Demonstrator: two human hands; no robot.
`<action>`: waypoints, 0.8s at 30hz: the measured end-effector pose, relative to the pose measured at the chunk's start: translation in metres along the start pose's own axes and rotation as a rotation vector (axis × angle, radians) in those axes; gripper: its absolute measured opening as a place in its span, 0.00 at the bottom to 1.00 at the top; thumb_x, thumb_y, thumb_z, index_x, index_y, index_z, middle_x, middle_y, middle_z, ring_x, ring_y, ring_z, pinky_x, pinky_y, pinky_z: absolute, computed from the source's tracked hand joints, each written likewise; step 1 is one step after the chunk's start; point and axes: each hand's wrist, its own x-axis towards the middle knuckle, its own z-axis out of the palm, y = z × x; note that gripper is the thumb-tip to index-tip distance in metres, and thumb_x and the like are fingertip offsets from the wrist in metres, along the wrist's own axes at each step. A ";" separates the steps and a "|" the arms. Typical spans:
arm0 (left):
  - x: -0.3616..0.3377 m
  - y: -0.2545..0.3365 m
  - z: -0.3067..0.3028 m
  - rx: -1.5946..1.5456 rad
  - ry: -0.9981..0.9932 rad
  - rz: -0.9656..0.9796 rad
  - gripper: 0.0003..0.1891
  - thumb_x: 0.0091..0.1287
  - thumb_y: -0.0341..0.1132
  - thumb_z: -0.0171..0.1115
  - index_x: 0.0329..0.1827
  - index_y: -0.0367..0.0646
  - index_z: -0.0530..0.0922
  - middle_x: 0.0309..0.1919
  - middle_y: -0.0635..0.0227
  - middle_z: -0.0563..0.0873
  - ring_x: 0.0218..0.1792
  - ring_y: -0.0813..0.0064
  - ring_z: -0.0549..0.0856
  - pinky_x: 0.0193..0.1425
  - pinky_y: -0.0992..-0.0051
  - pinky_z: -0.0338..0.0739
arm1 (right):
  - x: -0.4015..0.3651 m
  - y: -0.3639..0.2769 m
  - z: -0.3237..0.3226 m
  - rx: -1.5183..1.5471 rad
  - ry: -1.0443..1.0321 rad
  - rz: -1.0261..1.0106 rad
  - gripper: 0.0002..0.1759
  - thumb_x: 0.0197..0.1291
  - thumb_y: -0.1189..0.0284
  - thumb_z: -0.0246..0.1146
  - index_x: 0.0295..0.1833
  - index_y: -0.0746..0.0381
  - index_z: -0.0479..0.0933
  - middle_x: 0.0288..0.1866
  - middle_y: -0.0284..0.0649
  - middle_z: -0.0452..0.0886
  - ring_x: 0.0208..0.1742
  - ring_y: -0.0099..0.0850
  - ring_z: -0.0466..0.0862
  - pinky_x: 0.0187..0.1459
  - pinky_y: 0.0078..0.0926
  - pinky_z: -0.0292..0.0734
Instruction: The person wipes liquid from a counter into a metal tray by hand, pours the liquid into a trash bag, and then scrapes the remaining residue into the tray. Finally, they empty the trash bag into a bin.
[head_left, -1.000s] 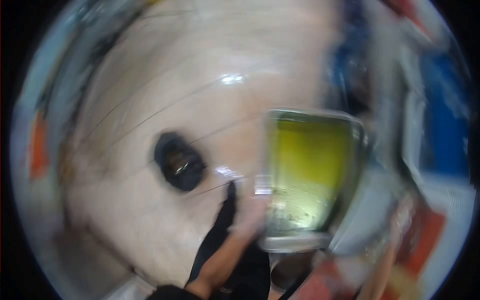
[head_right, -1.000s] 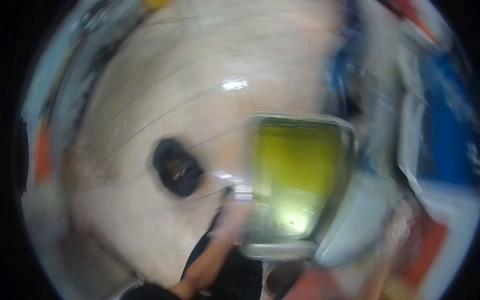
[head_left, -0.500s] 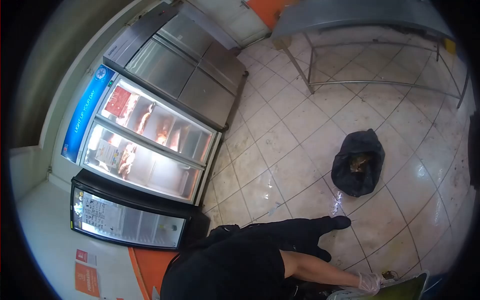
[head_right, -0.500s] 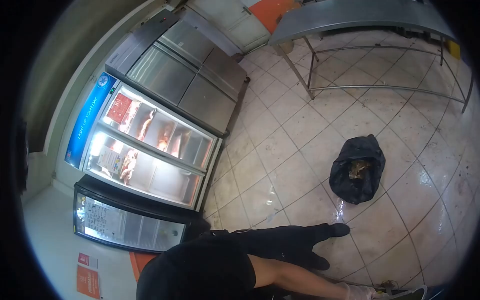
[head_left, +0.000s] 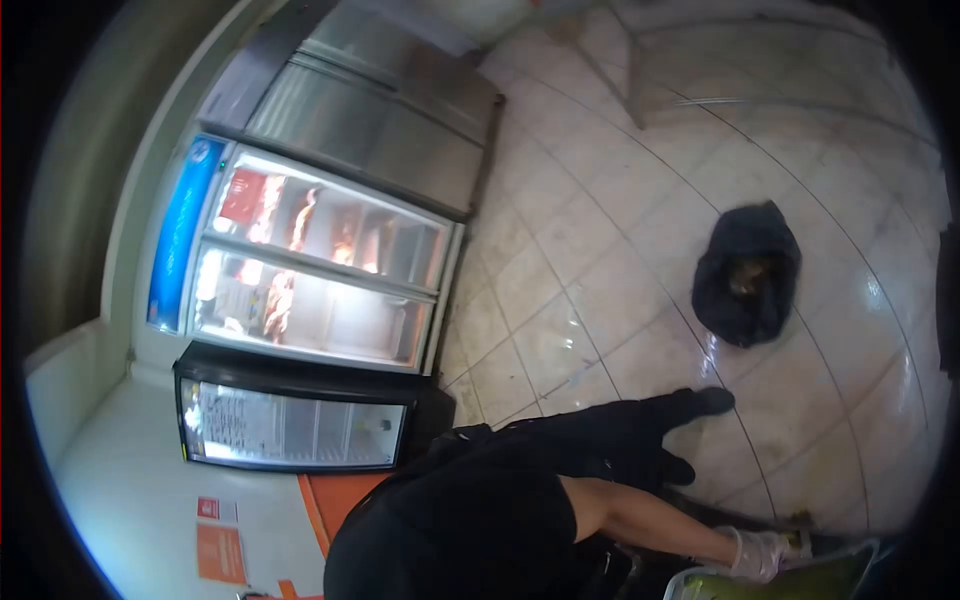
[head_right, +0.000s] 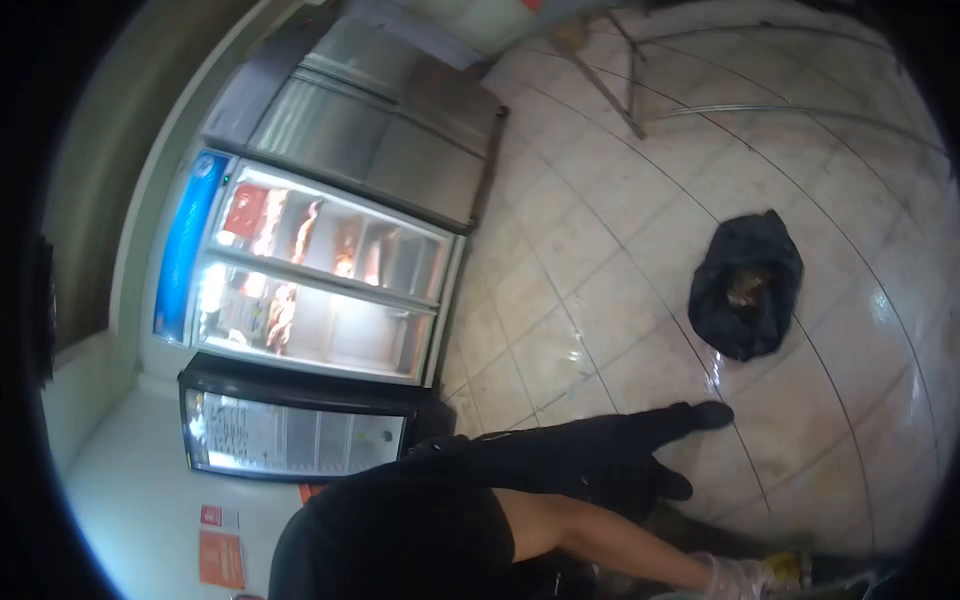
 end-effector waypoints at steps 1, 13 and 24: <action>0.003 -0.040 0.005 -0.313 0.109 -0.028 0.16 0.65 0.33 0.55 0.54 0.38 0.78 0.39 0.62 0.84 0.40 0.66 0.82 0.46 0.67 0.78 | -0.007 0.011 -0.003 -0.006 -0.002 0.005 0.30 0.73 0.62 0.44 0.76 0.62 0.58 0.78 0.50 0.57 0.80 0.43 0.55 0.78 0.38 0.47; -0.132 0.095 -0.034 0.369 0.017 -0.284 0.21 0.59 0.37 0.62 0.53 0.34 0.78 0.42 0.59 0.84 0.43 0.67 0.82 0.51 0.69 0.75 | -0.193 -0.093 -0.038 0.143 -0.148 0.216 0.32 0.75 0.57 0.39 0.77 0.64 0.56 0.80 0.54 0.52 0.81 0.46 0.51 0.79 0.43 0.39; -0.127 0.132 -0.023 0.246 0.072 -0.247 0.21 0.55 0.31 0.60 0.54 0.37 0.77 0.43 0.63 0.83 0.43 0.71 0.81 0.50 0.73 0.75 | -0.175 0.071 -0.023 0.031 0.274 0.785 0.38 0.75 0.52 0.39 0.78 0.68 0.47 0.80 0.57 0.48 0.81 0.50 0.47 0.79 0.41 0.40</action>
